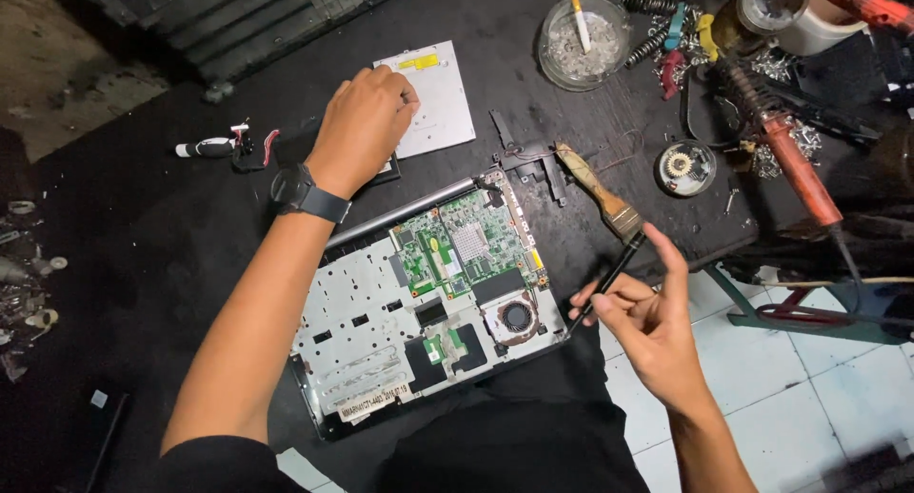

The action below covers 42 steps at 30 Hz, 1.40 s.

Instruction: Connecting internal cables and installing a cooling fan inside a laptop chassis during a repair.

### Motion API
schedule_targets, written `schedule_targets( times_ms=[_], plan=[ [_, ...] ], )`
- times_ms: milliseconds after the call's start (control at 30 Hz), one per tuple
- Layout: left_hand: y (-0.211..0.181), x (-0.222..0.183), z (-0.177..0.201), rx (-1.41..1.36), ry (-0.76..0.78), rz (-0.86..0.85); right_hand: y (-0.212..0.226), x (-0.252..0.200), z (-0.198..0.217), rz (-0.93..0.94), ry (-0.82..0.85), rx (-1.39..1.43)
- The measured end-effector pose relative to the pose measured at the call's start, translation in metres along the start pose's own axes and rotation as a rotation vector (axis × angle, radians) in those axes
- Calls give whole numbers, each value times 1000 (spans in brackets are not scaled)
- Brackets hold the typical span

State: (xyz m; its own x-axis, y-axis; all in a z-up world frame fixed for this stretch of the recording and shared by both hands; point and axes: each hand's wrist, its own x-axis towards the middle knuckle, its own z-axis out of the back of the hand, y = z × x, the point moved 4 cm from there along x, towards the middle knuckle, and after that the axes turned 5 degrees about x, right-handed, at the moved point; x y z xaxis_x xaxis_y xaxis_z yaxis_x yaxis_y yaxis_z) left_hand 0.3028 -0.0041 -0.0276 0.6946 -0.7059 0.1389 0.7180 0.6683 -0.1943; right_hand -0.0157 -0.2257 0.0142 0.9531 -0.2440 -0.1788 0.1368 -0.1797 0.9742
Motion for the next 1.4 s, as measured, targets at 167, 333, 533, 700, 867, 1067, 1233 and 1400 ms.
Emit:
schedule_targets(
  times_ms=[167,333,533,700,867,1067,1233,1400],
  plan=[
    [-19,-11,44,-309,-62,75,9,2,-14,90,3,45],
    [-100,-75,111,-769,-95,230,33,-8,-40,178,-39,92],
    [-190,-163,103,-1557,60,344,47,-41,-49,738,-397,-16],
    [-230,-204,54,-2484,-91,501,25,-55,-90,604,-48,166],
    [-242,-214,49,-2592,-148,558,26,-60,-92,546,-22,-27],
    [-242,-219,46,-2584,-143,587,24,-62,-93,548,67,-24],
    [-242,-217,45,-2555,-146,601,16,-61,-90,522,61,13],
    [-240,-217,44,-2412,-203,668,33,-62,-94,690,30,-286]
  ],
)
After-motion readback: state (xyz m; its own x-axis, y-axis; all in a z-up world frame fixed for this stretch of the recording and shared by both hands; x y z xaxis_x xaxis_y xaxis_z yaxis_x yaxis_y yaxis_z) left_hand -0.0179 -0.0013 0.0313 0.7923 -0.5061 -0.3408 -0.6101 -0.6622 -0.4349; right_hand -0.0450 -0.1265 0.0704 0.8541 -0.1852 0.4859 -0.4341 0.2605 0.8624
